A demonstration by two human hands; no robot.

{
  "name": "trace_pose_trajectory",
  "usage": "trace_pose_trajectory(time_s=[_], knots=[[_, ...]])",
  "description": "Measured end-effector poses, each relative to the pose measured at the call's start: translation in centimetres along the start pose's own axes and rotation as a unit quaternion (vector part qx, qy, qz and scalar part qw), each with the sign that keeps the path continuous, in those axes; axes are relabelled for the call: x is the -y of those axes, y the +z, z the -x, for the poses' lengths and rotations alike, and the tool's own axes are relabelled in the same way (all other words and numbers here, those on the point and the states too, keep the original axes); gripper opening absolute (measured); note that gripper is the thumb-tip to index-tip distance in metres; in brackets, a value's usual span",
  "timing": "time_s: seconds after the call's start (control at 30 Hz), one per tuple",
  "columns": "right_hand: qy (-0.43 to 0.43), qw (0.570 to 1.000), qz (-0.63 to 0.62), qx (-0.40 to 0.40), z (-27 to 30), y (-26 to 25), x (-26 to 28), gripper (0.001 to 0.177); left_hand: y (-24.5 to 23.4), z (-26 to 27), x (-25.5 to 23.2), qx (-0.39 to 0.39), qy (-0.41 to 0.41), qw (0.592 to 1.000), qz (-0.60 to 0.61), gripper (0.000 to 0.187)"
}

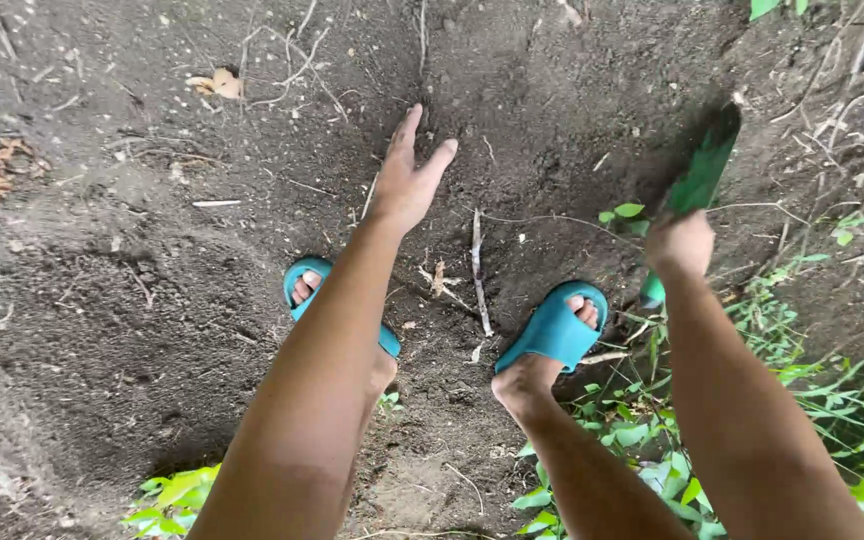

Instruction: Use a hand trowel to dig and level dirt in an outdoor garden area.

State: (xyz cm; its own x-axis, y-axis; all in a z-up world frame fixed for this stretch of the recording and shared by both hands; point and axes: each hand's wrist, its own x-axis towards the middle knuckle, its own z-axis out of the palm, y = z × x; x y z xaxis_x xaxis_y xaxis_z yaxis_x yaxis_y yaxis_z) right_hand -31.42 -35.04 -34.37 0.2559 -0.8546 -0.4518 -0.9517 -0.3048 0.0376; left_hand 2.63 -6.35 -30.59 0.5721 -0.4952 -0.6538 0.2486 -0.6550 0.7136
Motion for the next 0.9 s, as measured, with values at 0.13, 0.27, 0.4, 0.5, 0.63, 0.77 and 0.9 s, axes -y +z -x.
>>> trace_pose_trajectory(time_s=[0.13, 0.27, 0.4, 0.5, 0.63, 0.77, 0.9], knots=[[0.02, 0.998, -0.017, 0.055, 4.4, 0.5, 5.9, 0.042, -1.4, 1.0, -1.1, -0.002, -0.062, 0.998, 0.01, 0.092], [-0.045, 0.994, 0.014, 0.095, 7.3, 1.4, 11.1, 0.039, -0.3, 0.9, 0.3, 0.004, -0.103, 0.993, 0.064, 0.094], [-0.058, 0.991, -0.036, 0.116, 10.4, 1.2, 16.1, 0.039, 0.3, 0.8, 0.0, -0.01, -0.115, 0.99, 0.077, 0.092], [-0.108, 0.987, -0.043, 0.109, 10.4, 1.9, 15.0, 0.042, 0.6, 0.5, -0.1, -0.024, -0.141, 0.986, 0.085, 0.091], [-0.143, 0.977, -0.015, 0.155, 8.2, -4.4, 15.8, 0.04, 2.7, -1.8, 4.0, -0.045, -0.111, 0.981, 0.155, 0.089], [-0.153, 0.979, 0.008, 0.137, 2.1, -6.4, 16.3, 0.041, 1.9, -1.1, 4.2, -0.09, -0.081, 0.966, 0.228, 0.084], [-0.086, 0.992, 0.007, 0.087, -6.2, -1.9, 16.0, 0.045, -0.9, -1.6, 4.0, -0.08, -0.062, 0.965, 0.242, 0.082]])
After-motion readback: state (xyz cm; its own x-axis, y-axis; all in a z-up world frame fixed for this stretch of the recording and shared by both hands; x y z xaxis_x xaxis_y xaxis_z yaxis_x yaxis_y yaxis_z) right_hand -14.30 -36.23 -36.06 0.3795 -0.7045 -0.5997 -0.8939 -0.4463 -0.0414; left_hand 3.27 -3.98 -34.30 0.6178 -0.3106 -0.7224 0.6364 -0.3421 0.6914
